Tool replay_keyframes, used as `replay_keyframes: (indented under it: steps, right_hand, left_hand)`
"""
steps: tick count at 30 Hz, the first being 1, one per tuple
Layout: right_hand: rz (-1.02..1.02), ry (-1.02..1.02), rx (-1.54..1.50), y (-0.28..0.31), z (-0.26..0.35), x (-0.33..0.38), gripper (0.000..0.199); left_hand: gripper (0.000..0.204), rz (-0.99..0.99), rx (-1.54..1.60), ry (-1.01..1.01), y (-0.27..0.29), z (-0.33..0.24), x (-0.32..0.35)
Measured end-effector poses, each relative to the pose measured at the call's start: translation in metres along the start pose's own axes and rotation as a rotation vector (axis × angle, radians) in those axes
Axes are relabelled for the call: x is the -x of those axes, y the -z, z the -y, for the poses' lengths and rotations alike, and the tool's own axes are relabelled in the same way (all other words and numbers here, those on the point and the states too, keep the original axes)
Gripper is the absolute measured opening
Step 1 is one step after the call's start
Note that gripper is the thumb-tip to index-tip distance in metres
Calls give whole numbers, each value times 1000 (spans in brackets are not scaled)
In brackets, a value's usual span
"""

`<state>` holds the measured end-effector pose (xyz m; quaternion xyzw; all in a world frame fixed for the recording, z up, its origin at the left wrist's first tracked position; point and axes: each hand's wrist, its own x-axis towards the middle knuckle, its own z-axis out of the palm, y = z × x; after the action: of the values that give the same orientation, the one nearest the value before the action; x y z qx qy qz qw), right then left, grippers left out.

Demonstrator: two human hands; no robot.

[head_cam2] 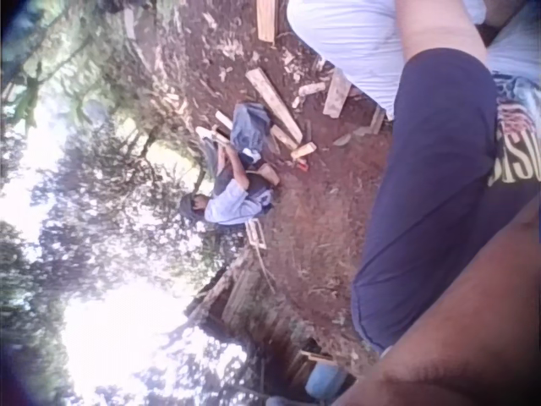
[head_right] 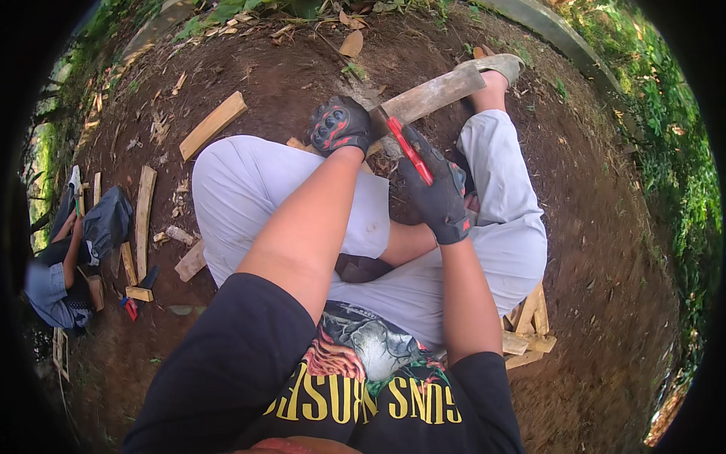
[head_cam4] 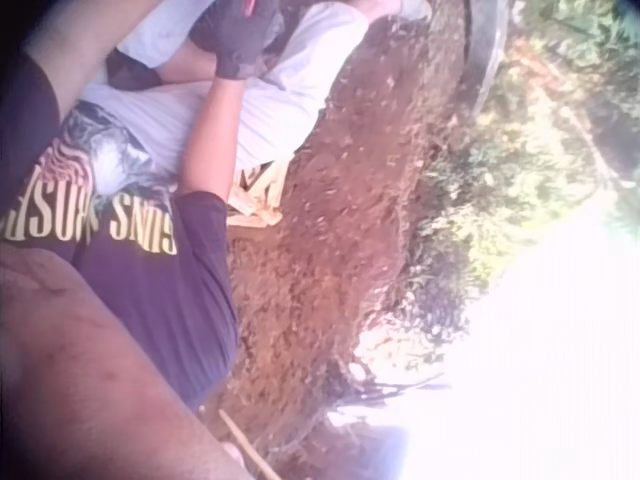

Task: The person sits cross-legged on the ground and uses a hand saw to cut a piece of wood that is held in place by their foot. They repeatedly saw back and forth through the wood, creating sawdust, while another person works nearby.

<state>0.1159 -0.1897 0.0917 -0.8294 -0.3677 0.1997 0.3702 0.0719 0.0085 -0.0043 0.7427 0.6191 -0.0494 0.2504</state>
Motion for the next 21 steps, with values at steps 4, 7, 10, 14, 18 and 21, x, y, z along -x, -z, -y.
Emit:
replay_keyframes:
  steps: [4,7,10,14,18,21]
  right_hand:
    - [34,-96,18,29,8,74,53]
    - [20,-178,99,42,3,110,55]
    - [-15,71,283,27,-14,81,55]
    - [114,-45,40,5,-7,38,58]
    - [-36,101,47,-11,-34,40,59]
    - [13,14,86,-4,-45,60,61]
  left_hand:
    - [32,-191,-37,11,0,18,-1]
    - [33,-161,-40,1,-10,2,2]
    - [34,-166,-73,42,4,9,4]
    - [38,-141,-119,10,-16,19,-12]
    - [38,-73,-115,-26,-13,1,-6]
    - [37,-102,-145,-28,-26,6,-15]
